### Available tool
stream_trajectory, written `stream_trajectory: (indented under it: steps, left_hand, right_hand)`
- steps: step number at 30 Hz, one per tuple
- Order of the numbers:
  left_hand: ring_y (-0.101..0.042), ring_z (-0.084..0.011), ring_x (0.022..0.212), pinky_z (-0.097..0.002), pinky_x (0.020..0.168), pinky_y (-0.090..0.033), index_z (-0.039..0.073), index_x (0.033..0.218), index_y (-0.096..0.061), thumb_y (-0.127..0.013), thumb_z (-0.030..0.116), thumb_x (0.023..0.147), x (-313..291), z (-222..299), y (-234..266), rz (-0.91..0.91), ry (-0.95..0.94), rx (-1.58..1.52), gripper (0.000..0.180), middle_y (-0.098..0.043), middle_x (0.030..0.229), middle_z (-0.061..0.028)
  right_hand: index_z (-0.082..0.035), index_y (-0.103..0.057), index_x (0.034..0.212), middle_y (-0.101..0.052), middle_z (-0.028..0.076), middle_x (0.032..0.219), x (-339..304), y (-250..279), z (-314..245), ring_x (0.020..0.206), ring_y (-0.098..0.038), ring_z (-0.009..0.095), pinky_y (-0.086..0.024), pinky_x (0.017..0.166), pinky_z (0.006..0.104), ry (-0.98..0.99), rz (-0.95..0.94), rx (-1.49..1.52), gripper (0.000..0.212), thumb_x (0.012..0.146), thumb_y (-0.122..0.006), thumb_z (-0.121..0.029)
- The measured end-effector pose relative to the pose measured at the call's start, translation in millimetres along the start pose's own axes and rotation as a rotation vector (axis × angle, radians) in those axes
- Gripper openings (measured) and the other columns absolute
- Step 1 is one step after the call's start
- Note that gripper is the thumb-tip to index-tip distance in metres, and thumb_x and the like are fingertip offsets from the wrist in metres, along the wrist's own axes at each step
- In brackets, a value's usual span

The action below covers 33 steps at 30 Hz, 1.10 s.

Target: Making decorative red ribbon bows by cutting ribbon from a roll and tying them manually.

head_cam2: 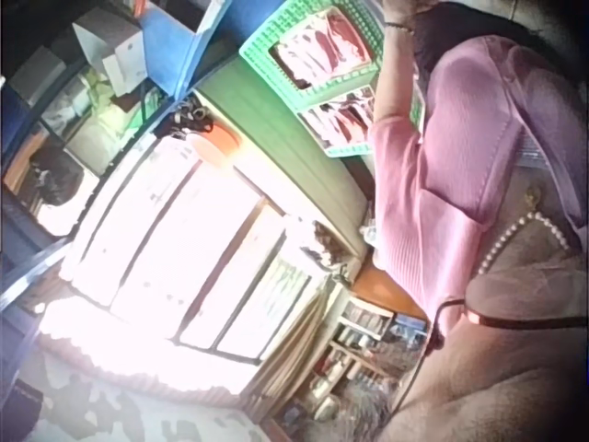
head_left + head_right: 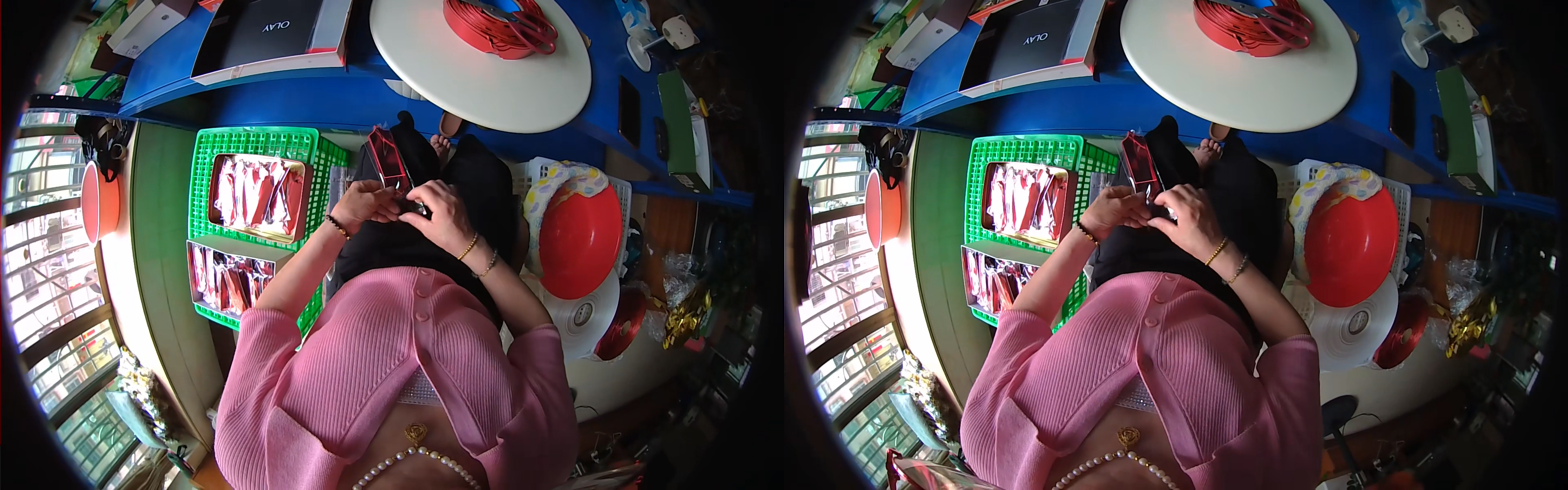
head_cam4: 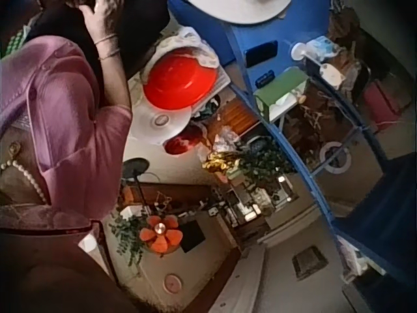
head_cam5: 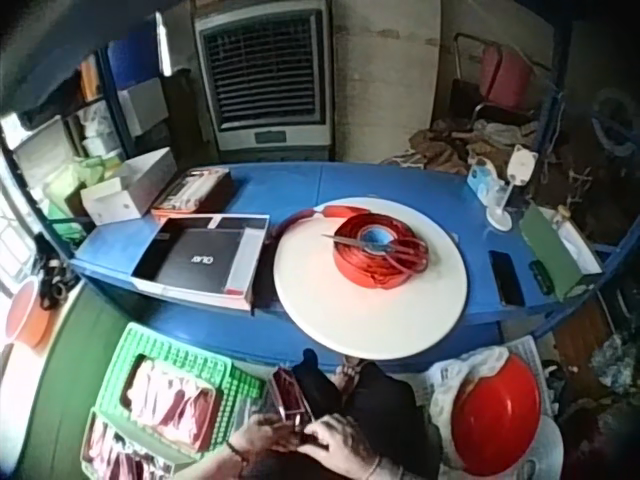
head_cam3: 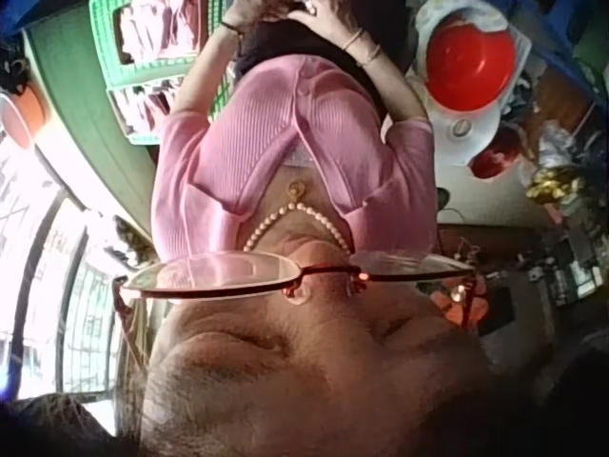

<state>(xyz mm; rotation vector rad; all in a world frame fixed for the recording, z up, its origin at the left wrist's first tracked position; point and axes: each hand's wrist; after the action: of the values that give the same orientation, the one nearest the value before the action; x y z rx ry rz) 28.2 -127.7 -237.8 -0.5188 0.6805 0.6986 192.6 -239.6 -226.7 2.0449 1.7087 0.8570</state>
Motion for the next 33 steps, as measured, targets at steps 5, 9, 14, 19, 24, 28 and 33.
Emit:
stream_trajectory:
  steps: [5, 9, 14, 19, 24, 28, 33]
  left_hand:
    - [-0.064, -0.0154, 0.067, -0.0262, 0.06, -0.052, 0.002, 0.085, -0.06, -0.057, 0.02, 0.088, 4.4, -0.6, 0.0, -0.013, -0.035, -0.079, 0.019, -0.065, 0.077, -0.0094]
    - [-0.063, -0.0142, 0.062, -0.0255, 0.057, -0.052, 0.001, 0.083, -0.06, -0.059, 0.022, 0.087, 8.2, -2.9, 1.6, -0.015, -0.053, -0.11, 0.021, -0.064, 0.071, -0.0071]
    - [-0.062, -0.0143, 0.059, -0.0264, 0.054, -0.051, 0.0, 0.083, -0.059, -0.06, 0.02, 0.086, 13.7, -3.8, 0.8, 0.015, -0.057, -0.111, 0.021, -0.064, 0.073, -0.0075]
    - [-0.063, -0.016, 0.059, -0.0267, 0.053, -0.052, -0.001, 0.084, -0.058, -0.058, 0.017, 0.087, 18.4, -3.4, 0.0, 0.041, -0.047, -0.056, 0.019, -0.063, 0.071, -0.0084]
    - [-0.065, -0.0224, 0.058, -0.0288, 0.053, -0.055, -0.003, 0.085, -0.057, -0.055, 0.017, 0.088, 24.7, -5.6, 10.3, 0.041, -0.018, -0.078, 0.02, -0.064, 0.066, -0.0133]
    - [-0.066, -0.023, 0.057, -0.029, 0.052, -0.054, -0.002, 0.085, -0.058, -0.054, 0.015, 0.086, 30.9, -4.7, 24.5, -0.013, 0.002, 0.091, 0.018, -0.064, 0.065, -0.0141]
    - [-0.062, -0.02, 0.05, -0.0274, 0.047, -0.051, -0.003, 0.081, -0.063, -0.054, 0.014, 0.084, 24.8, 2.6, 25.7, -0.032, -0.056, 0.196, 0.019, -0.062, 0.06, -0.0119]
  right_hand:
    - [-0.01, -0.053, 0.081, -0.055, 0.002, 0.079, 8.7, -5.3, -4.8, 0.077, -0.054, 0.021, -0.038, 0.071, 0.0337, 0.157, -0.156, -0.083, 0.029, 0.064, -0.076, -0.016]
    - [-0.011, -0.052, 0.078, -0.054, 0.002, 0.077, 13.4, -11.2, -3.9, 0.076, -0.054, 0.02, -0.038, 0.07, 0.0339, 0.194, -0.136, -0.088, 0.028, 0.064, -0.076, -0.016]
    - [-0.011, -0.052, 0.074, -0.052, 0.003, 0.075, 14.9, -13.4, -1.3, 0.076, -0.053, 0.02, -0.037, 0.069, 0.0342, 0.284, -0.122, -0.102, 0.024, 0.066, -0.074, -0.017]
    - [-0.01, -0.051, 0.071, -0.052, 0.004, 0.072, 17.9, -14.7, -4.2, 0.073, -0.054, 0.021, -0.037, 0.068, 0.0343, 0.31, -0.08, -0.099, 0.023, 0.067, -0.073, -0.015]
    - [-0.003, -0.05, 0.07, -0.056, 0.004, 0.067, 8.0, 5.4, -14.2, 0.063, -0.055, 0.012, -0.044, 0.059, 0.0243, -0.065, 0.145, 0.375, 0.019, 0.074, -0.068, 0.0]
    - [-0.002, -0.051, 0.089, -0.057, 0.004, 0.079, -20.5, 55.5, 17.7, 0.066, -0.057, 0.008, -0.046, 0.063, 0.0202, -0.368, 0.491, 0.672, 0.01, 0.085, -0.06, -0.002]
    - [0.0, -0.057, 0.085, -0.061, 0.002, 0.075, -93.0, 131.2, 113.0, 0.065, -0.057, 0.007, -0.045, 0.061, 0.0198, -0.528, 0.983, 0.176, 0.009, 0.085, -0.062, -0.007]
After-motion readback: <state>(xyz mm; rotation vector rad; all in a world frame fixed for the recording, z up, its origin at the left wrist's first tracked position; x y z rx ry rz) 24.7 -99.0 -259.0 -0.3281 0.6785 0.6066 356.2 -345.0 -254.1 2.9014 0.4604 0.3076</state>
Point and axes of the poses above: each hand's wrist, its own x-axis towards the middle knuckle, its own y-axis out of the back of the hand, z = x × y
